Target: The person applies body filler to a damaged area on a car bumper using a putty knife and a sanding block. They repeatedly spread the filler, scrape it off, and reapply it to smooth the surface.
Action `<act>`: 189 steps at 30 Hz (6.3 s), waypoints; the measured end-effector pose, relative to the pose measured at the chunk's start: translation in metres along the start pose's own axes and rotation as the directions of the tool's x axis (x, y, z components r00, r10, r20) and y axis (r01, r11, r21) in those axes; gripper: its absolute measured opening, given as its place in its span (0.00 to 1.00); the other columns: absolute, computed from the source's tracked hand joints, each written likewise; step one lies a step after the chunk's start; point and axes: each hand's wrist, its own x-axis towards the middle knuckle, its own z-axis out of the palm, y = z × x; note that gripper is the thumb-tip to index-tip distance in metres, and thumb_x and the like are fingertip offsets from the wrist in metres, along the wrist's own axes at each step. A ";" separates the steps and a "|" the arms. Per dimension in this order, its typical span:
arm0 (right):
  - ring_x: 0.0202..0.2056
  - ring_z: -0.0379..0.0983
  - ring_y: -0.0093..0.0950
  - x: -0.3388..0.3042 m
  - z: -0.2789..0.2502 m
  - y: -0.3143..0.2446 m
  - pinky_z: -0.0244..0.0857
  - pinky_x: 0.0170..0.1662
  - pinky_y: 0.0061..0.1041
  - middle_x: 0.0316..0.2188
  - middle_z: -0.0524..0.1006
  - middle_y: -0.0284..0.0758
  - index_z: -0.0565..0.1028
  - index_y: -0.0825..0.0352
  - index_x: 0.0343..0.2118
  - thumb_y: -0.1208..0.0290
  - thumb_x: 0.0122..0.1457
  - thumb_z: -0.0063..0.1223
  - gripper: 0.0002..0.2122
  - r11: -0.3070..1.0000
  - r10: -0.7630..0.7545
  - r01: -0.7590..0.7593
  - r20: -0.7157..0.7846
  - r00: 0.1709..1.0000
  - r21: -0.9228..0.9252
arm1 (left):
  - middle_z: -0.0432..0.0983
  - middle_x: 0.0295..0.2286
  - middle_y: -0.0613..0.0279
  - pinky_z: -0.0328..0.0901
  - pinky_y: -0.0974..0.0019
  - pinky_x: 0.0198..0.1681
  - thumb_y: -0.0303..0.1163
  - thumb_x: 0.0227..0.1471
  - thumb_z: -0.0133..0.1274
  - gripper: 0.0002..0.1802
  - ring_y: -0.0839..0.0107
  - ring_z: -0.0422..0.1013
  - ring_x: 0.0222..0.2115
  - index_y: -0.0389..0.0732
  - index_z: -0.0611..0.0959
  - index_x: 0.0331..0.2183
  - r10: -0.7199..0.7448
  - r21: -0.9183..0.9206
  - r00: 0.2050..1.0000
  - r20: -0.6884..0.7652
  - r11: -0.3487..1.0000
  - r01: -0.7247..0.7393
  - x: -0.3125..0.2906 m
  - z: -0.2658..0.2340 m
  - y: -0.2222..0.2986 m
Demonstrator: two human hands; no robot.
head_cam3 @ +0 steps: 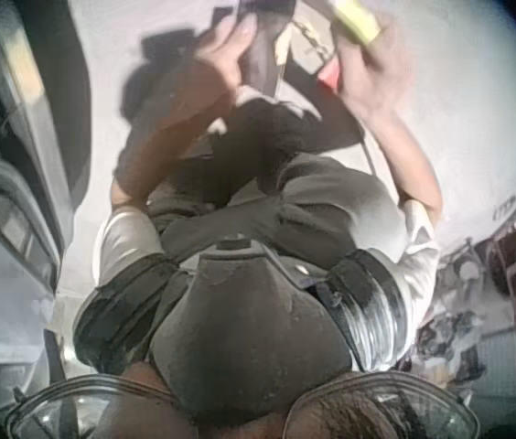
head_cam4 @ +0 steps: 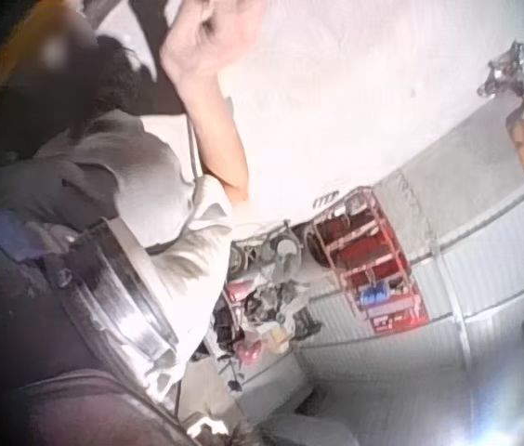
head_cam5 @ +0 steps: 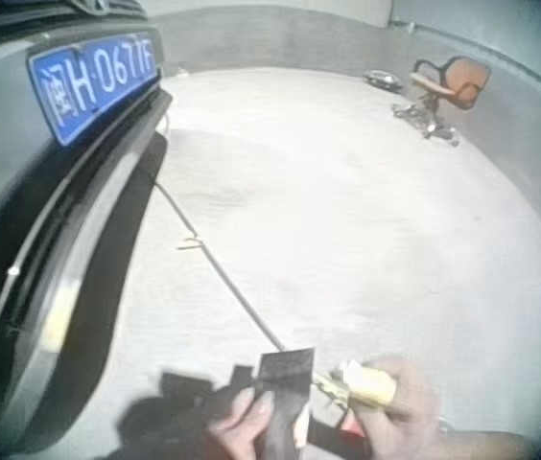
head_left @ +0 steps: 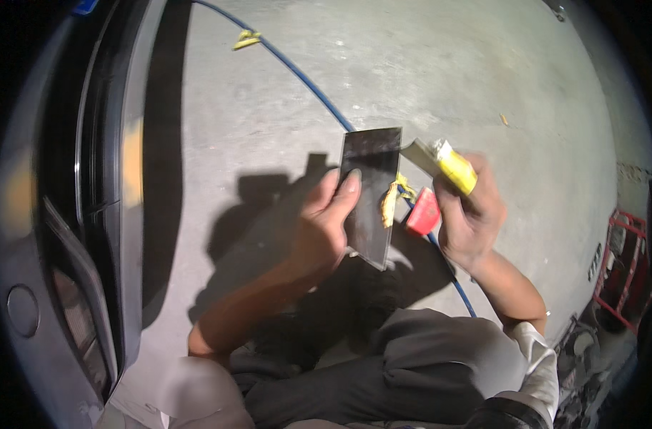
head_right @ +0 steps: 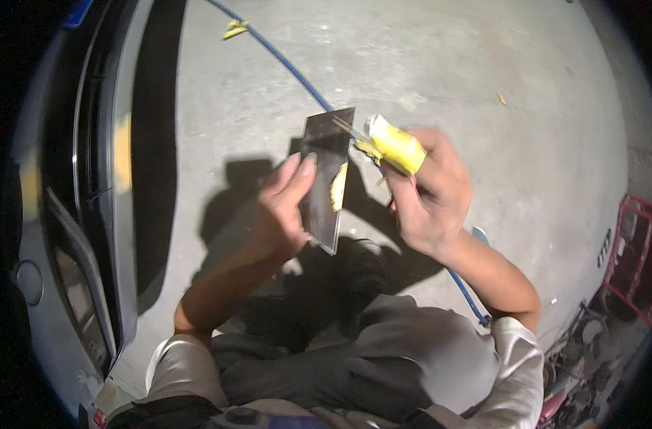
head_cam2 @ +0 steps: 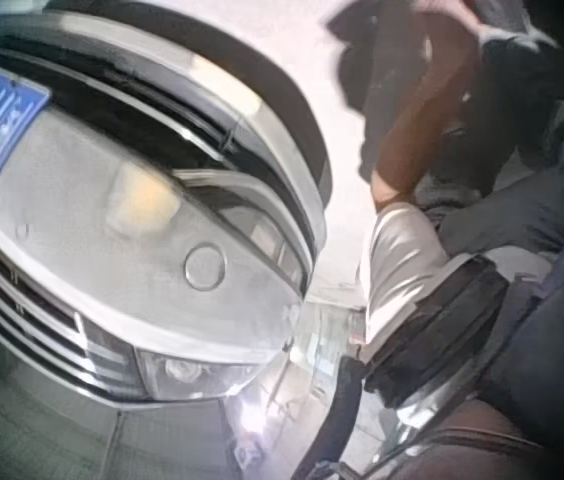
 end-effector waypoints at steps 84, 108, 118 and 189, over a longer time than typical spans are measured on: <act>0.49 0.79 0.43 0.020 0.008 -0.002 0.68 0.61 0.57 0.47 0.80 0.43 0.84 0.65 0.39 0.70 0.51 0.62 0.12 0.766 -0.576 0.636 0.335 0.746 -0.098 | 0.72 0.31 0.75 0.61 0.76 0.40 0.34 0.70 0.47 0.14 0.88 0.63 0.33 0.35 0.78 0.50 -0.389 -0.948 0.907 0.161 0.195 0.252 0.011 -0.008 0.004; 0.35 0.79 0.44 0.058 -0.033 0.060 0.74 0.40 0.35 0.38 0.81 0.42 0.82 0.69 0.41 0.81 0.61 0.53 0.08 0.726 -0.006 0.094 0.130 0.991 -0.681 | 0.75 0.24 0.56 0.65 0.61 0.29 0.30 0.67 0.49 0.15 0.71 0.68 0.23 0.30 0.75 0.51 -0.292 -0.416 0.915 -0.277 0.895 0.160 0.017 -0.027 0.007; 0.42 0.72 0.16 0.017 0.011 0.004 0.66 0.47 0.20 0.42 0.79 0.30 0.71 0.75 0.61 0.68 0.66 0.60 0.24 0.712 0.468 -0.494 0.188 0.864 0.499 | 0.74 0.31 0.71 0.62 0.75 0.34 0.33 0.70 0.47 0.18 0.85 0.64 0.30 0.32 0.74 0.55 -0.344 -0.805 0.934 0.097 0.525 0.277 0.018 -0.001 0.019; 0.23 0.64 0.24 -0.031 0.057 -0.022 0.60 0.28 0.27 0.21 0.71 0.37 0.80 0.74 0.43 0.73 0.68 0.57 0.09 0.948 0.245 -0.277 0.199 0.949 0.156 | 0.71 0.37 0.70 0.63 0.75 0.42 0.31 0.69 0.53 0.11 0.82 0.65 0.36 0.38 0.70 0.46 -0.460 -0.775 0.805 -0.375 0.632 0.000 0.015 0.002 -0.011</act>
